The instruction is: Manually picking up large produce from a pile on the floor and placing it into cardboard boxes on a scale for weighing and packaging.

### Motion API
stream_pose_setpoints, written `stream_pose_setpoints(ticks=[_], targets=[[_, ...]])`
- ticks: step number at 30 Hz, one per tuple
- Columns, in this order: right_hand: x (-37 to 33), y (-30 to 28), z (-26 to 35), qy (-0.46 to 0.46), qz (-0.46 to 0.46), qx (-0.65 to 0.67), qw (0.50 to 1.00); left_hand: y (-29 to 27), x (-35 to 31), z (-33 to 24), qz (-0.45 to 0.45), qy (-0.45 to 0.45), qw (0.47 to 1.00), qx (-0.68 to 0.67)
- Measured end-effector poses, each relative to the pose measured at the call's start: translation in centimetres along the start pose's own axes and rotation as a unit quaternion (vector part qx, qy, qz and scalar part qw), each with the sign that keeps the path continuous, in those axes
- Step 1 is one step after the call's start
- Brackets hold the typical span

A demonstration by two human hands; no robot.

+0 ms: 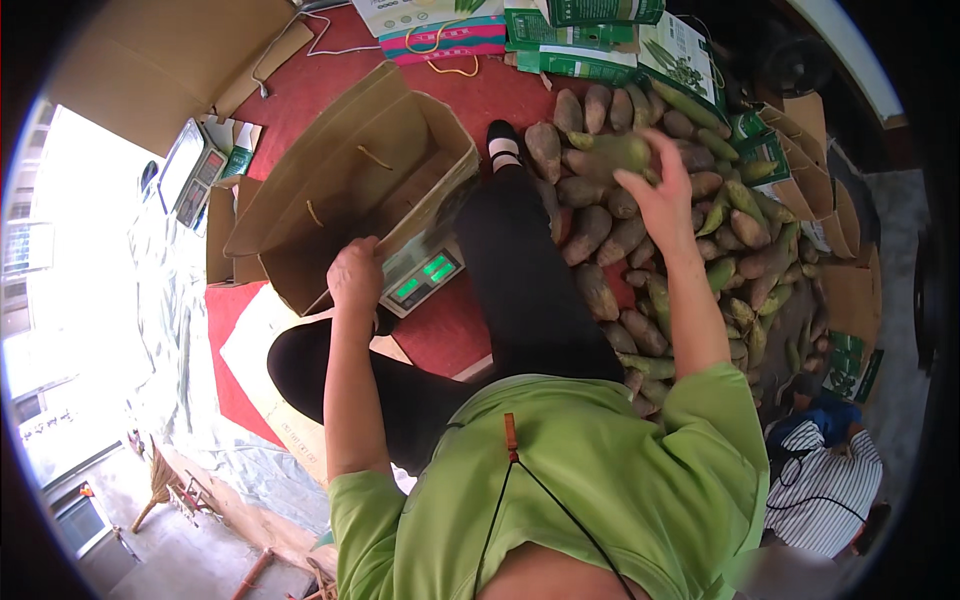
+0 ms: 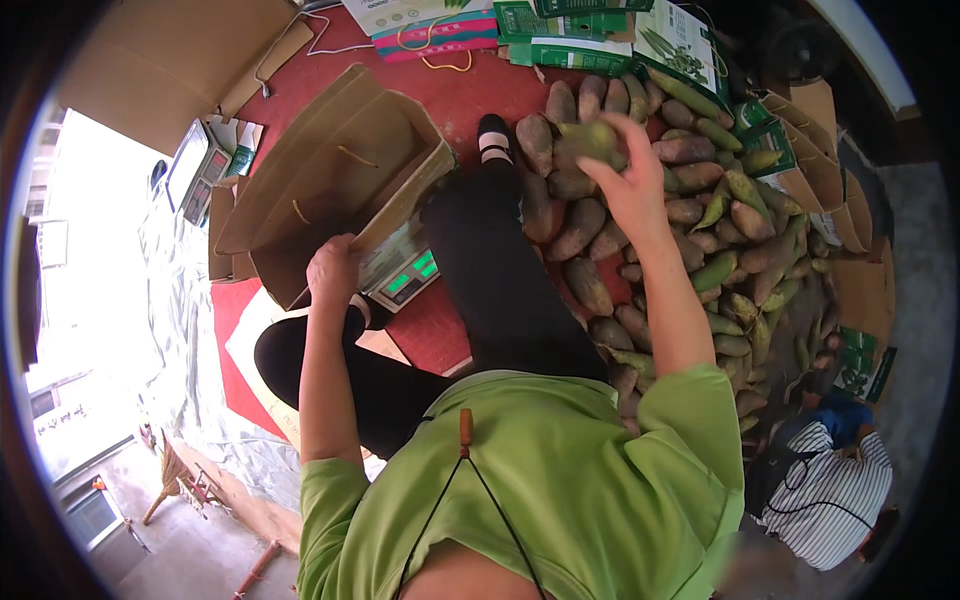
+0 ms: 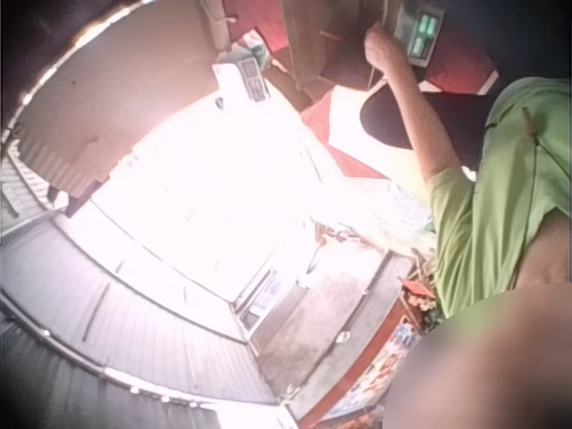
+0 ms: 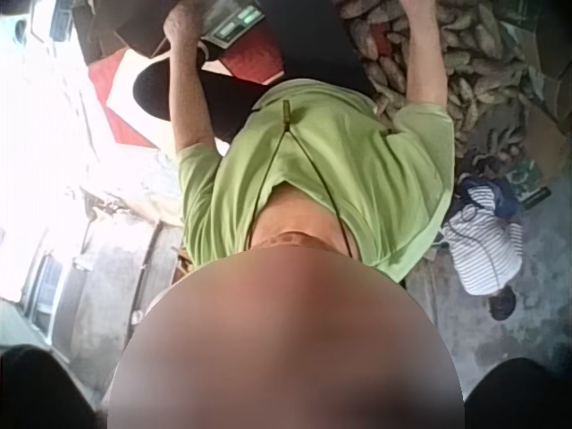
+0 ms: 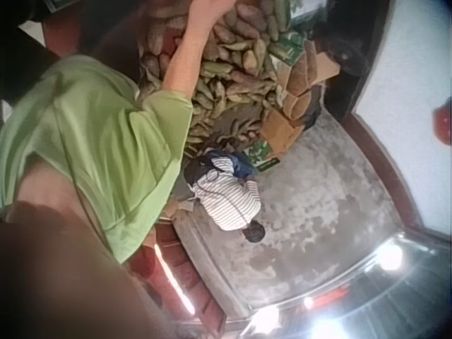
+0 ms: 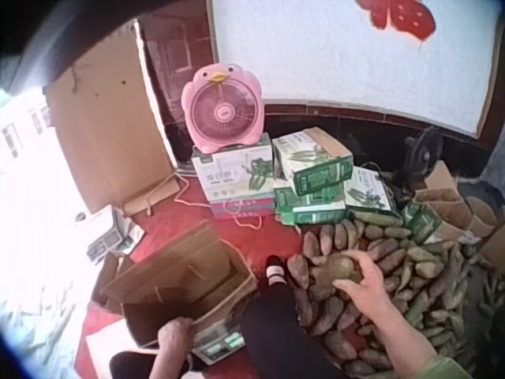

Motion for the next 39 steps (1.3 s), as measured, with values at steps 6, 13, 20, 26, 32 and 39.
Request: stream_pose_setpoints(ticks=[6, 13, 20, 26, 32, 39], targets=[[5.5, 10.5, 13.3, -0.187, 0.112, 0.137, 0.966, 0.3, -0.1, 0.4, -0.008, 0.006, 1.0, 0.015], [3.7, 28.1, 11.4, -0.258, 0.254, -0.085, 0.928, -0.6, -1.0, 0.2, -0.05, 0.01, 0.998, 0.034], [-0.8, 40.3, 4.7, -0.164, 0.396, -0.275, 0.86, 1.3, -1.0, 0.7, -0.176, 0.047, 0.982, 0.057], [-2.1, 41.1, 6.8, -0.11, 0.423, -0.2, 0.877, 2.3, -0.9, 2.3, -0.203, 0.095, 0.974, 0.016], [1.0, 32.6, 10.3, -0.153, 0.366, 0.008, 0.918, -0.6, -1.3, -0.2, -0.134, 0.038, 0.99, 0.033], [4.4, 15.1, 1.3, -0.034, 0.097, 0.107, 0.989, -0.2, -0.4, -0.8, -0.067, -0.006, 0.995, 0.079]])
Point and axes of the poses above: each hand's wrist, its own x-axis towards the middle knuckle, its own y-axis out of the palm, z = x × y, the point moved 6 cm from there along x, towards the middle knuckle, and after that the axes turned 5 degrees about x, right-handed, at the moved point
